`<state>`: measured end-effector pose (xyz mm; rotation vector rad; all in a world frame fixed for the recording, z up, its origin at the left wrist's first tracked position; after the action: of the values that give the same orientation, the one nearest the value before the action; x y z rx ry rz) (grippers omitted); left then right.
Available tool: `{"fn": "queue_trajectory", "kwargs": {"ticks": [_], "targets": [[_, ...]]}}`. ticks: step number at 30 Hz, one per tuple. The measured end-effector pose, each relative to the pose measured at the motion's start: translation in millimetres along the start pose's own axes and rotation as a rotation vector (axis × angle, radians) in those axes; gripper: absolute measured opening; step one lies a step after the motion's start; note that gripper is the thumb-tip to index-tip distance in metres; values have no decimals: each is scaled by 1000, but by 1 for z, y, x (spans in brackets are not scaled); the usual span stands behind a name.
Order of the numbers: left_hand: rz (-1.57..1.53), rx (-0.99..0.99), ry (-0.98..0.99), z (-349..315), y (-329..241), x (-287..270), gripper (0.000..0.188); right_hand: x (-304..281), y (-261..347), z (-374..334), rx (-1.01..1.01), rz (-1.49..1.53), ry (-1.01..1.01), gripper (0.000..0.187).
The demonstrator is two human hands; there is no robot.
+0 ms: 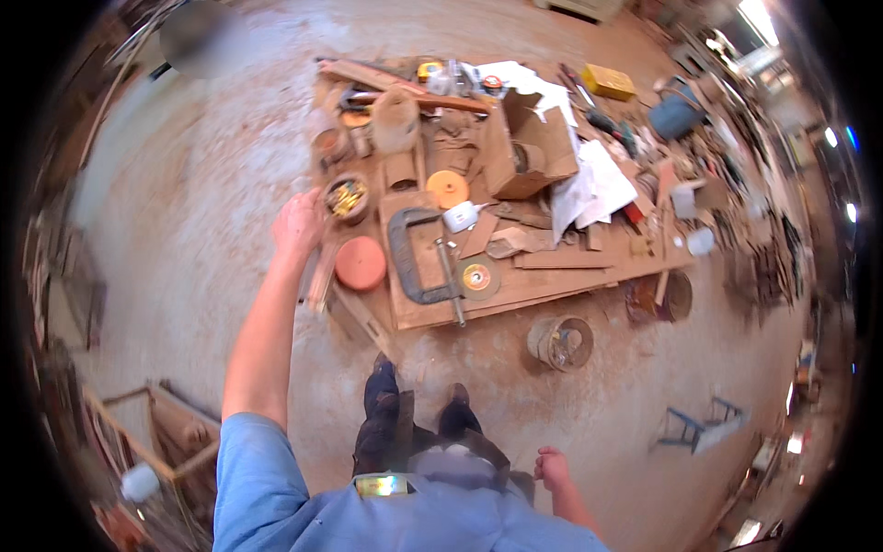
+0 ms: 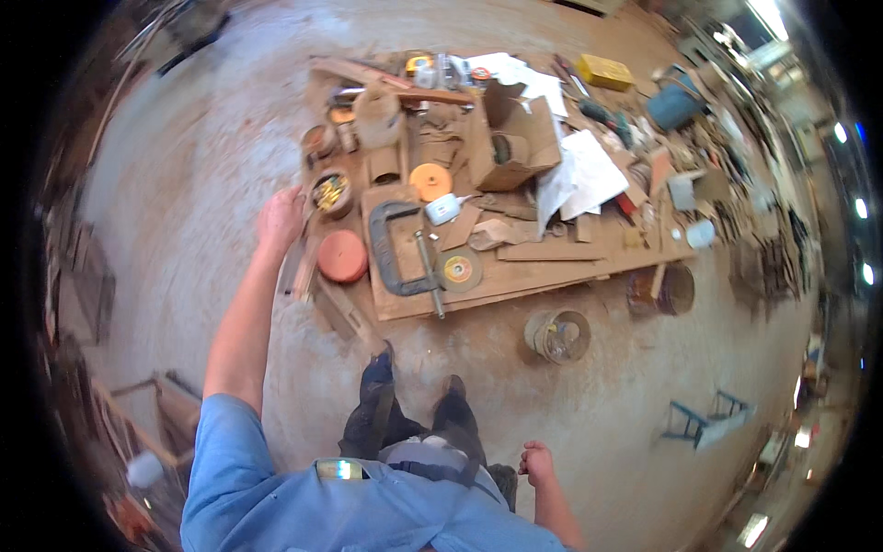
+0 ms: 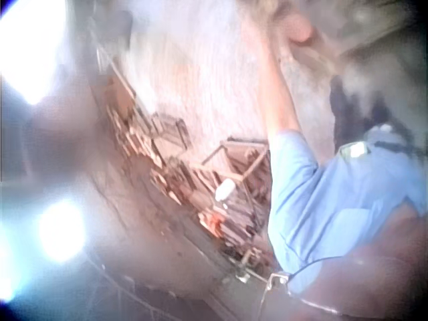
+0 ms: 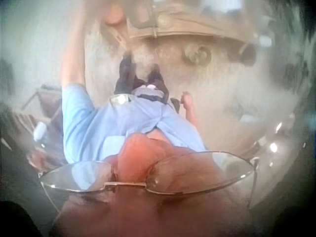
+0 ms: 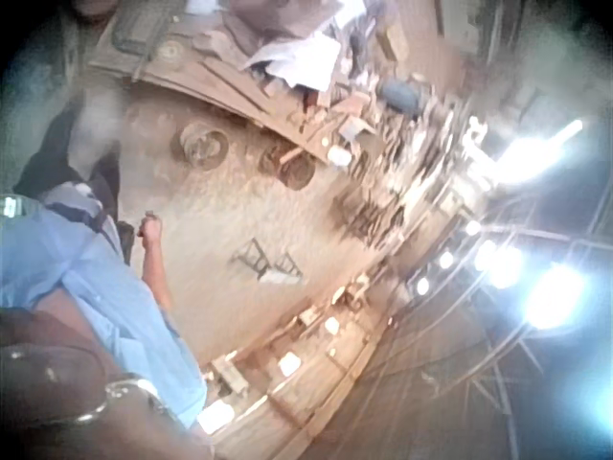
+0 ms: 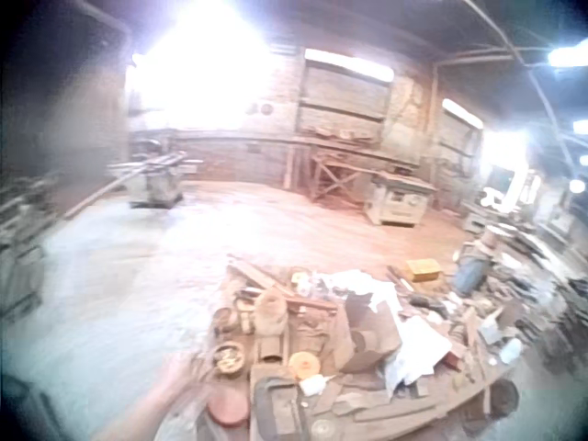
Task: The person walks through a cluttered workshop, retrieves two white plastic bottles from a cardboard box, and pours liquid from one bottle into the other on a workbench. The person then places the bottles on the table.
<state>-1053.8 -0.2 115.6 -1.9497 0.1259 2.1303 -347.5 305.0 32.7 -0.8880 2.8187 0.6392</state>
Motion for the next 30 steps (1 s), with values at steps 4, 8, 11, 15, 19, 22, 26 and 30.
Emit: {"fn": "queue_trajectory", "kwargs": {"ticks": [4, 8, 11, 15, 19, 22, 26, 30], "targets": [[-268, -77, -267, -135, 49, -30, 33, -34, 21, 72, 7, -165, 111, 36], [-221, -634, 80, -390, 87, 17, 41, -61, 68, 137, -25, -374, 241, 19], [-303, -950, 236, -632, 39, 67, 49, -63, 111, 157, -8, -462, 276, 9], [-796, -1586, 794, -908, -111, 117, 67, -33, 148, 162, -63, -692, 295, 15], [-1167, -1882, 733, -1068, -283, 110, 61, 34, 143, 161, -280, -976, 499, 11], [-1250, -1954, 679, -1139, -368, 92, 59, 79, 98, 133, -497, -1293, 637, 8], [-1264, -1875, 548, -1197, -431, 106, 55, 102, -24, 59, -562, -1375, 881, 18], [-1096, -1357, 534, -1258, -478, 111, 51, 56, -156, -6, -594, -1572, 993, 29]]}}
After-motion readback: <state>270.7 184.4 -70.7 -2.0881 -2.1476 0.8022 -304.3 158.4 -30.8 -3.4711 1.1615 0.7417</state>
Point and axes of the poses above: each hand's wrist, its own z-axis towards the middle knuckle, its own x-axis out of the palm, y = z × x, the point moved 3 cm from there along z, towards the middle knuckle, and after that the axes turned 13 degrees about z, right-handed, at the moved point
